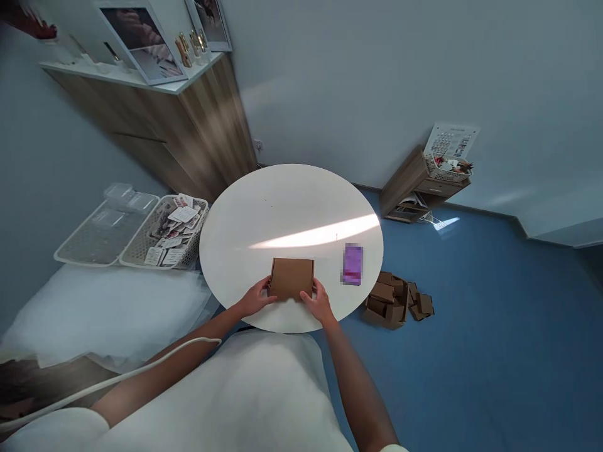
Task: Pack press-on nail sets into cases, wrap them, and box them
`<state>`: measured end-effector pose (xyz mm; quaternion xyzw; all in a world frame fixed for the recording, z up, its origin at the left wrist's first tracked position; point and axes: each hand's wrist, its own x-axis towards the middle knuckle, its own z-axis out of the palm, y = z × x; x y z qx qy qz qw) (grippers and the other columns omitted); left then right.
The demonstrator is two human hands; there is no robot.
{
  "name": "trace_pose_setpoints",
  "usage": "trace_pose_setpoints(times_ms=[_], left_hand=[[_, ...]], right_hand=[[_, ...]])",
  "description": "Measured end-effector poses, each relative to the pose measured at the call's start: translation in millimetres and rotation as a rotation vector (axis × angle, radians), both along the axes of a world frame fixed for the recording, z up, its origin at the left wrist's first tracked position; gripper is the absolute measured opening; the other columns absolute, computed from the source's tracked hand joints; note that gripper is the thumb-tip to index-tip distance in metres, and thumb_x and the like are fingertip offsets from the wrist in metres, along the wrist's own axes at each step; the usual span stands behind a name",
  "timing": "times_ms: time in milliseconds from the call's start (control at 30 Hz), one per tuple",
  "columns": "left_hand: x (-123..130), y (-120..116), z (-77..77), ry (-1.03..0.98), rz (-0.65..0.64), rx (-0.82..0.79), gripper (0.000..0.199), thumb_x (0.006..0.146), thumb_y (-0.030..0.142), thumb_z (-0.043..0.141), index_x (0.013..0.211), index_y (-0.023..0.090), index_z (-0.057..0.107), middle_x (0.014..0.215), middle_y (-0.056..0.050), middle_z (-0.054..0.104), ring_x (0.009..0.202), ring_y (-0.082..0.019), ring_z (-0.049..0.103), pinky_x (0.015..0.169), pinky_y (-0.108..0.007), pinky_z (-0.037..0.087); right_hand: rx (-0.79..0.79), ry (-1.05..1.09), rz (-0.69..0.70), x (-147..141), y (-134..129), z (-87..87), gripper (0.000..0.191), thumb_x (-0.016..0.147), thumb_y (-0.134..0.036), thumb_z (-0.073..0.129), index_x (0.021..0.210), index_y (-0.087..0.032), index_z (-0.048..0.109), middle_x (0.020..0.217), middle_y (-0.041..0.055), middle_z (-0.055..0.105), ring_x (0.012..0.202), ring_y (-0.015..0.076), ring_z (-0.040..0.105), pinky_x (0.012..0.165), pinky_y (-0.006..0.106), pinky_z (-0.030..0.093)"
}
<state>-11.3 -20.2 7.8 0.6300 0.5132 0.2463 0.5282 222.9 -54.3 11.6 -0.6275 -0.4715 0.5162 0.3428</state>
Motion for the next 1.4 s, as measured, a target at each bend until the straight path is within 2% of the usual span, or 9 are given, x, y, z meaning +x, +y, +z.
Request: trace_pose_setpoints(times_ms=[233, 400, 533, 667, 767, 900, 1033, 1200, 1400], left_hand=[[-37, -8, 9.6, 0.138, -0.051, 0.168, 0.083, 0.058, 0.05, 0.067, 0.129, 0.018, 0.036, 0.103, -0.009, 0.053, 0.093, -0.023, 0.052, 0.08, -0.036, 0.043], [-50, -6, 19.3, 0.241, -0.056, 0.182, 0.058, 0.077, 0.043, 0.049, 0.127, 0.016, 0.039, 0.096, -0.008, 0.052, 0.082, -0.019, 0.053, 0.076, -0.033, 0.044], [-49, 7, 23.6, 0.332, -0.063, 0.176, 0.047, 0.081, 0.034, 0.043, 0.125, 0.016, 0.041, 0.094, -0.008, 0.051, 0.08, -0.019, 0.053, 0.076, -0.033, 0.043], [-46, 18, 27.4, 0.412, -0.045, 0.207, 0.049, 0.081, 0.031, 0.042, 0.126, 0.012, 0.039, 0.098, -0.011, 0.049, 0.088, -0.022, 0.052, 0.076, -0.034, 0.043], [-45, 22, 30.1, 0.441, -0.034, 0.241, 0.049, 0.081, 0.03, 0.042, 0.127, 0.012, 0.038, 0.097, -0.011, 0.05, 0.089, -0.023, 0.051, 0.075, -0.033, 0.042], [-46, 23, 33.0, 0.418, -0.044, 0.272, 0.049, 0.081, 0.029, 0.042, 0.126, 0.012, 0.04, 0.087, -0.008, 0.054, 0.083, -0.021, 0.052, 0.074, -0.033, 0.042], [-50, 24, 38.4, 0.337, -0.034, 0.27, 0.047, 0.082, 0.038, 0.04, 0.122, 0.014, 0.045, 0.088, -0.008, 0.058, 0.079, -0.02, 0.054, 0.074, -0.032, 0.043], [-54, 31, 40.9, 0.265, -0.015, 0.212, 0.044, 0.086, 0.044, 0.029, 0.108, 0.02, 0.058, 0.099, -0.005, 0.062, 0.094, -0.02, 0.054, 0.083, -0.031, 0.04], [-60, 38, 20.8, 0.237, 0.056, 0.06, 0.049, 0.076, 0.044, 0.046, 0.118, 0.018, 0.051, 0.096, -0.005, 0.061, 0.081, -0.017, 0.058, 0.073, -0.029, 0.045]], right_hand=[[-0.012, -0.146, 0.048, -18, -15, 24.9, 0.072, 0.066, -0.049, 0.059, 0.129, -0.022, 0.038, 0.116, 0.0098, 0.048, 0.096, 0.0216, 0.054, 0.077, 0.034, 0.048], [-0.01, -0.257, 0.036, -38, -18, 37.9, 0.058, 0.079, -0.054, 0.039, 0.127, -0.022, 0.042, 0.106, 0.0069, 0.051, 0.098, 0.0194, 0.052, 0.086, 0.033, 0.042], [-0.03, -0.35, 0.014, -49, -10, 40.3, 0.057, 0.082, -0.056, 0.029, 0.122, -0.021, 0.048, 0.103, 0.0071, 0.054, 0.101, 0.0198, 0.05, 0.089, 0.033, 0.038], [-0.066, -0.351, -0.007, -52, 1, 45.9, 0.058, 0.08, -0.062, 0.023, 0.092, -0.02, 0.063, 0.087, 0.0059, 0.057, 0.087, 0.0192, 0.052, 0.075, 0.03, 0.042], [-0.114, -0.349, -0.025, -53, 8, 52.7, 0.056, 0.077, -0.065, 0.026, 0.069, -0.02, 0.06, 0.068, 0.0027, 0.054, 0.07, 0.0172, 0.052, 0.063, 0.028, 0.041], [-0.147, -0.263, -0.041, -54, 12, 58.0, 0.05, 0.075, -0.062, 0.033, 0.062, -0.019, 0.054, 0.057, -0.0009, 0.048, 0.057, 0.0133, 0.048, 0.055, 0.025, 0.036], [-0.136, -0.17, -0.045, -52, 14, 56.1, 0.044, 0.074, -0.057, 0.039, 0.068, -0.018, 0.059, 0.058, -0.0011, 0.05, 0.056, 0.0119, 0.047, 0.054, 0.024, 0.037], [-0.127, -0.078, -0.061, -47, 13, 47.3, 0.046, 0.073, -0.045, 0.047, 0.106, -0.015, 0.06, 0.068, 0.0, 0.056, 0.06, 0.0113, 0.05, 0.059, 0.025, 0.041], [-0.111, -0.112, -0.074, -47, 8, 36.4, 0.053, 0.068, -0.038, 0.053, 0.118, -0.021, 0.051, 0.085, 0.0021, 0.058, 0.069, 0.0125, 0.053, 0.064, 0.027, 0.044]])
